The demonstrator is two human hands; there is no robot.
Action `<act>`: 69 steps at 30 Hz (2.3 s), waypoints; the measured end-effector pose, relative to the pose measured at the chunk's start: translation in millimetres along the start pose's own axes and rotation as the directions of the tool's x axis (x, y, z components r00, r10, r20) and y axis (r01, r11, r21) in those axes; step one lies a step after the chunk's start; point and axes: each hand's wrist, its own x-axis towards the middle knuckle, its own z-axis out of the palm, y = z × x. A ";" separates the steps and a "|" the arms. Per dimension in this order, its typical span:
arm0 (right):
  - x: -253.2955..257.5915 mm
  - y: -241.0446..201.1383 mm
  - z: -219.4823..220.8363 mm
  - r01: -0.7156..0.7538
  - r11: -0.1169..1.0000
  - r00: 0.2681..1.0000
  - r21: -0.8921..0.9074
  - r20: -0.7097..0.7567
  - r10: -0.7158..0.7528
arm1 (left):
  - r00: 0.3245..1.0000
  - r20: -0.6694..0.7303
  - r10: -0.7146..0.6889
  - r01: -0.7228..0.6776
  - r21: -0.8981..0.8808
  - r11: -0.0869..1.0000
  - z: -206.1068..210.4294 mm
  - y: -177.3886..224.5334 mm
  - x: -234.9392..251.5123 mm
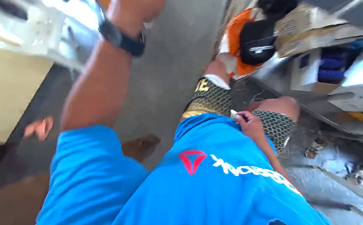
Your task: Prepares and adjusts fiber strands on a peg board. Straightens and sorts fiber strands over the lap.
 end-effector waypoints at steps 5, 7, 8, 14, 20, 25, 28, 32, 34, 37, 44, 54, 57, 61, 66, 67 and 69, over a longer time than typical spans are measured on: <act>28.8 13.9 1.1 -0.103 0.991 0.990 -0.081 0.088 0.110 | 0.923 0.111 0.369 -0.283 -0.453 0.846 113.5 71.6 63.9; 36.3 16.2 -1.1 -0.141 0.987 0.980 -0.074 0.128 0.150 | 0.907 0.139 0.397 -0.253 -0.573 0.780 150.0 101.4 72.9; 38.1 18.2 -1.6 -0.148 0.988 0.980 -0.049 0.130 0.153 | 0.893 0.156 0.421 -0.257 -0.592 0.764 166.1 114.9 79.4; 44.9 28.5 -7.1 -0.138 0.967 0.990 0.212 0.033 0.134 | 0.866 0.180 0.466 -0.293 -0.573 0.766 228.1 185.8 142.6; 56.4 31.0 -5.1 -0.133 0.962 0.989 0.237 -0.037 0.146 | 0.864 0.207 0.458 -0.367 -0.364 0.856 250.8 238.6 198.2; 57.8 32.3 -2.7 -0.121 0.973 0.991 0.199 -0.039 0.131 | 0.871 0.173 0.459 -0.423 -0.209 0.882 266.3 258.6 213.1; 57.3 32.9 -3.0 -0.104 0.970 0.992 0.220 -0.052 0.119 | 0.884 0.137 0.447 -0.434 -0.115 0.894 270.2 264.1 214.8; 57.4 34.0 -2.8 -0.100 0.968 0.992 0.231 -0.049 0.115 | 0.889 0.146 0.434 -0.416 -0.137 0.899 270.1 266.1 215.7; 57.4 34.2 -2.7 -0.097 0.969 0.993 0.228 -0.048 0.111 | 0.886 0.146 0.440 -0.414 -0.176 0.893 270.6 265.2 216.3; 56.7 33.0 -2.4 -0.095 0.969 0.993 0.229 -0.044 0.108 | 0.894 0.143 0.424 -0.397 -0.186 0.899 270.0 265.1 214.7; 56.8 33.8 -2.7 -0.075 0.972 0.995 0.223 -0.049 0.088 | 0.889 0.119 0.442 -0.433 -0.094 0.896 271.0 269.3 214.1; 56.9 33.6 -3.0 -0.079 0.973 0.995 0.215 -0.046 0.091 | 0.882 0.120 0.456 -0.448 -0.089 0.889 267.6 265.4 216.6; 57.0 33.1 -3.5 -0.081 0.974 0.995 0.211 -0.042 0.092 | 0.875 0.112 0.471 -0.460 -0.111 0.881 263.3 264.1 216.0; 57.4 33.0 -3.4 -0.071 0.976 0.995 0.206 -0.050 0.083 | 0.866 0.115 0.486 -0.466 -0.165 0.869 260.7 263.2 216.4; 57.9 34.9 -2.6 -0.071 0.975 0.995 0.212 -0.053 0.084 | 0.851 0.156 0.501 -0.504 -0.023 0.864 260.2 265.1 216.3; 57.8 34.4 -2.9 -0.072 0.974 0.995 0.214 -0.054 0.086 | 0.850 0.166 0.500 -0.508 0.012 0.861 259.5 266.4 216.1; 57.7 33.0 -3.5 -0.080 0.973 0.994 0.216 -0.056 0.094 | 0.847 0.183 0.500 -0.519 0.074 0.852 257.5 270.0 215.5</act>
